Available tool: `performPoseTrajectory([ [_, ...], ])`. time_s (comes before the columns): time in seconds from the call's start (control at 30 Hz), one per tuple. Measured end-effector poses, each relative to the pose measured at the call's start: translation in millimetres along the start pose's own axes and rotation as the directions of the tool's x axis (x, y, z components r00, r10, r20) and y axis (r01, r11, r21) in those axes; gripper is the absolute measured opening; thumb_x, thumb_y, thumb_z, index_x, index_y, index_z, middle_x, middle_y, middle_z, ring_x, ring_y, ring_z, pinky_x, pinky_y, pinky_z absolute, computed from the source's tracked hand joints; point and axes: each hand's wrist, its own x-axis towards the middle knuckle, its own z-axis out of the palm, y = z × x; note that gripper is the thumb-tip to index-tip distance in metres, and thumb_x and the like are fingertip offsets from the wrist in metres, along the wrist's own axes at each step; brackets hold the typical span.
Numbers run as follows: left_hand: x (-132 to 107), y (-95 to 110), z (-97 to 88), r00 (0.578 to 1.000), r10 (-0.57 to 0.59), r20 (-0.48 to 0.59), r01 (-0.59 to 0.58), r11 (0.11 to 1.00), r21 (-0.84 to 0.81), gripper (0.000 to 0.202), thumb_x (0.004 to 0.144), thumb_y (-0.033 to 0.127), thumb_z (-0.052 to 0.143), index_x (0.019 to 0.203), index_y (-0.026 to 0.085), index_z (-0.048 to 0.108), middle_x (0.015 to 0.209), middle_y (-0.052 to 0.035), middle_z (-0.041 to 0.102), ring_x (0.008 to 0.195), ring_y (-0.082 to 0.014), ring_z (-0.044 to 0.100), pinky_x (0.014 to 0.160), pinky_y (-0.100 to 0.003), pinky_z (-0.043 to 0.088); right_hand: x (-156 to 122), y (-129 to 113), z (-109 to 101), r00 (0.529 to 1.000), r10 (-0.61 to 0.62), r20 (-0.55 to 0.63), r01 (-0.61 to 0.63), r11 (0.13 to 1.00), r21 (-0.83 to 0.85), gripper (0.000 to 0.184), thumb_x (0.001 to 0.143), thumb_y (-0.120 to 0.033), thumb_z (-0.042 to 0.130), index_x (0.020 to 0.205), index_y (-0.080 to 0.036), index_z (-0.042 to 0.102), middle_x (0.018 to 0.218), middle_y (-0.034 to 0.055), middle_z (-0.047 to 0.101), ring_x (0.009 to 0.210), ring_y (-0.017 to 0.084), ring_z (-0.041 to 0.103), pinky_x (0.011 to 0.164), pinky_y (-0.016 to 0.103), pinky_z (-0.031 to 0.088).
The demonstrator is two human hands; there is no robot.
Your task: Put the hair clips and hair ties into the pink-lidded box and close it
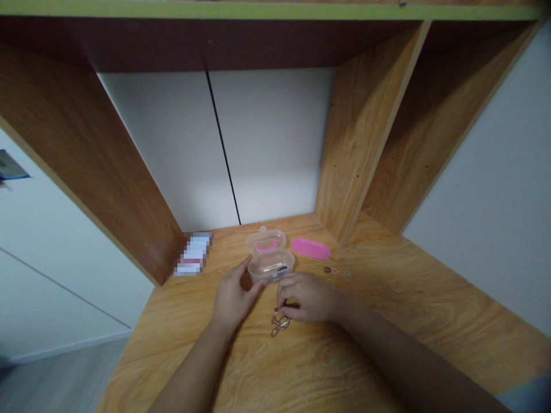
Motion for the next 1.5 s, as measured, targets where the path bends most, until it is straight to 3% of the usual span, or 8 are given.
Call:
performPoseTrajectory([
  [0.37, 0, -1, -0.4, 1.0, -0.009, 0.019, 0.009, 1.0, 0.009, 0.062, 0.084, 0.044, 0.071, 0.139, 0.02, 0.055, 0.132, -0.0122, 0.067, 0.117, -0.0276, 0.067, 0.102, -0.042, 0.052, 2, -4, -1, 0.999, 0.036, 0.024, -0.036, 0.999, 0.011, 0.018, 0.088, -0.032, 0.065, 0.099, -0.024, 0.077, 0.095, 0.0029, 0.073, 0.084, 0.016, 0.068, 0.077, 0.026, 0.05],
  [0.53, 0, -1, -0.5, 1.0, -0.01, 0.014, 0.01, 1.0, 0.01, 0.063, 0.084, 0.045, 0.071, 0.139, 0.02, 0.055, 0.132, -0.0122, 0.068, 0.117, -0.0277, 0.067, 0.102, -0.041, 0.052, 0, -6, -4, 0.994, 0.06, -0.096, -0.052, 0.995, 0.083, 0.011, 0.08, -0.022, 0.067, 0.089, -0.021, 0.074, 0.09, 0.0024, 0.073, 0.081, 0.016, 0.067, 0.077, 0.027, 0.05],
  [0.63, -1, -2, 0.3, 1.0, -0.002, 0.014, 0.002, 1.0, 0.006, 0.062, 0.084, 0.044, 0.071, 0.139, 0.02, 0.055, 0.131, -0.0115, 0.068, 0.117, -0.0275, 0.067, 0.101, -0.042, 0.053, -3, -7, -8, 0.971, 0.158, -0.179, -0.121, 0.972, 0.201, 0.008, 0.079, -0.019, 0.067, 0.085, -0.02, 0.072, 0.076, -0.0001, 0.07, 0.069, 0.013, 0.062, 0.068, 0.024, 0.048],
  [0.73, -1, -2, 0.3, 1.0, -0.006, 0.018, 0.006, 1.0, 0.007, 0.062, 0.083, 0.044, 0.072, 0.139, 0.02, 0.055, 0.131, -0.0114, 0.068, 0.116, -0.0276, 0.067, 0.101, -0.041, 0.053, -3, -6, -9, 0.931, 0.298, -0.212, -0.201, 0.902, 0.382, 0.015, 0.08, -0.022, 0.069, 0.094, -0.02, 0.073, 0.075, -0.0001, 0.068, 0.062, 0.011, 0.057, 0.058, 0.021, 0.044],
  [0.83, -1, -2, -0.5, 1.0, -0.007, 0.021, 0.007, 1.0, 0.015, 0.063, 0.084, 0.044, 0.072, 0.139, 0.019, 0.055, 0.132, -0.0121, 0.067, 0.118, -0.0279, 0.066, 0.102, -0.041, 0.052, -3, -3, -8, 0.931, 0.324, -0.166, -0.174, 0.798, 0.577, 0.028, 0.082, -0.026, 0.069, 0.109, -0.019, 0.073, 0.083, 0.0026, 0.071, 0.063, 0.01, 0.058, 0.056, 0.021, 0.046],
  [1.03, 0, 0, -1.1, 1.0, -0.001, 0.008, 0.001, 1.0, 0.012, 0.062, 0.083, 0.04, 0.074, 0.138, 0.02, 0.055, 0.132, -0.0111, 0.068, 0.118, -0.0268, 0.066, 0.102, -0.041, 0.052, -4, 1, -4, 0.956, 0.294, 0.005, -0.193, 0.613, 0.766, 0.026, 0.076, -0.037, 0.081, 0.09, -0.015, 0.078, 0.086, 0.0078, 0.076, 0.072, 0.016, 0.069, 0.068, 0.026, 0.055],
  [1.13, 0, 0, -0.4, 1.0, 0.007, -0.009, -0.007, 1.0, 0.012, 0.062, 0.082, 0.041, 0.075, 0.138, 0.021, 0.056, 0.13, -0.0108, 0.069, 0.116, -0.0271, 0.068, 0.1, -0.041, 0.054, -5, -2, -7, 0.969, 0.239, 0.068, -0.209, 0.636, 0.743, 0.028, 0.075, -0.04, 0.082, 0.089, -0.016, 0.08, 0.084, 0.008, 0.077, 0.075, 0.017, 0.072, 0.071, 0.027, 0.057],
  [1.5, 0, -3, 1.3, 1.0, -0.005, 0.011, 0.005, 1.0, 0.018, 0.063, 0.083, 0.044, 0.073, 0.139, 0.021, 0.055, 0.131, -0.0111, 0.068, 0.116, -0.028, 0.068, 0.101, -0.042, 0.053, -4, 7, -3, 0.999, 0.047, 0.005, -0.041, 0.828, 0.56, 0.027, 0.07, -0.044, 0.086, 0.081, -0.02, 0.08, 0.085, 0.0051, 0.078, 0.083, 0.018, 0.07, 0.086, 0.031, 0.052],
])
